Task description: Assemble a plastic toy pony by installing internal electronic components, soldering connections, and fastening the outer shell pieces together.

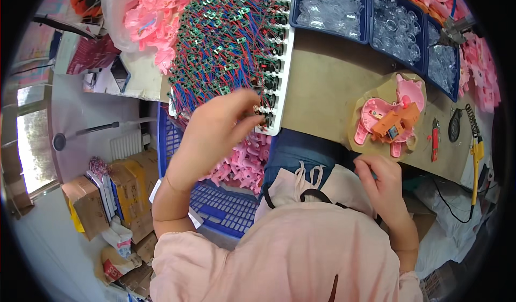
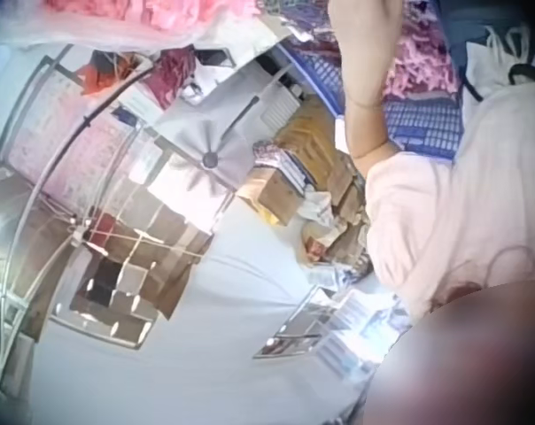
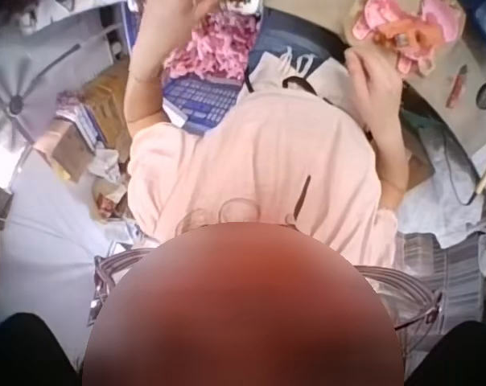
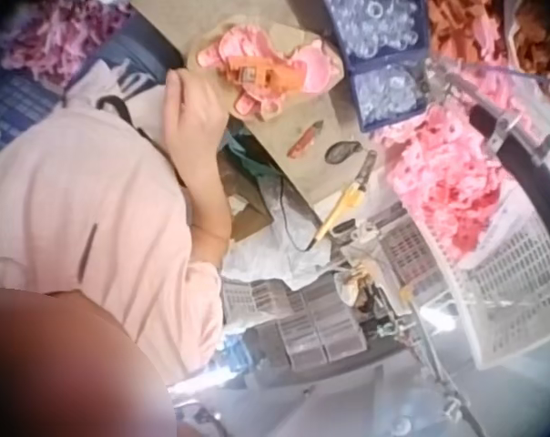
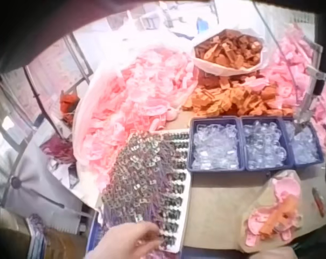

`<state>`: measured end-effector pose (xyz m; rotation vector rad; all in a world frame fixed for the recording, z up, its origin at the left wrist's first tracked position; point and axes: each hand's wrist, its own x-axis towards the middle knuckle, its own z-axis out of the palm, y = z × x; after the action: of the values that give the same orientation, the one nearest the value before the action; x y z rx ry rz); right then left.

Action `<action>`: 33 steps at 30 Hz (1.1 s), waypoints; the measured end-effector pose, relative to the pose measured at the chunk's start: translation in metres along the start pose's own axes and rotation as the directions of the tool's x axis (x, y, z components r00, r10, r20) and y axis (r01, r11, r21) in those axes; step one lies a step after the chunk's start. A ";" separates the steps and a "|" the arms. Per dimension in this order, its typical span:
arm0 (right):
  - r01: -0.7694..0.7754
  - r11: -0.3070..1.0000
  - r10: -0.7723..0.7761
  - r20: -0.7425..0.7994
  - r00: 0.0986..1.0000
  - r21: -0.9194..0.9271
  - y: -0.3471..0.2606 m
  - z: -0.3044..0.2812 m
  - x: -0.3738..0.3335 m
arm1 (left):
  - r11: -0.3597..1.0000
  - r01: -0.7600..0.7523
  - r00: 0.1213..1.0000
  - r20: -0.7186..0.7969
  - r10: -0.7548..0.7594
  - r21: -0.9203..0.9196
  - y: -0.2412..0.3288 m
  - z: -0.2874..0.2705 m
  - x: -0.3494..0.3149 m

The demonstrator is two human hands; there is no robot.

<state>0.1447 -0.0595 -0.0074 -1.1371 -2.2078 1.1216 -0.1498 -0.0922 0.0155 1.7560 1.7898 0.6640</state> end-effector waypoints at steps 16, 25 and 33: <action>0.016 0.973 -0.042 0.108 0.993 0.230 -0.005 -0.014 0.011 | 0.058 0.106 0.966 0.089 -0.242 -0.993 0.057 0.052 0.011; 0.013 0.977 0.047 -0.281 0.958 0.211 -0.007 -0.068 -0.017 | 0.251 0.011 0.995 -0.015 -0.102 -0.968 0.089 0.108 0.020; 0.220 0.855 -0.375 -0.267 0.888 -0.471 -0.009 -0.077 0.020 | 0.461 -0.126 0.987 -0.159 -0.033 -0.879 0.097 0.108 0.020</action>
<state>0.1793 -0.0097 0.0452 -0.9999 -2.2869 0.2705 -0.0054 -0.0719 0.0014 0.9961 1.0603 1.4726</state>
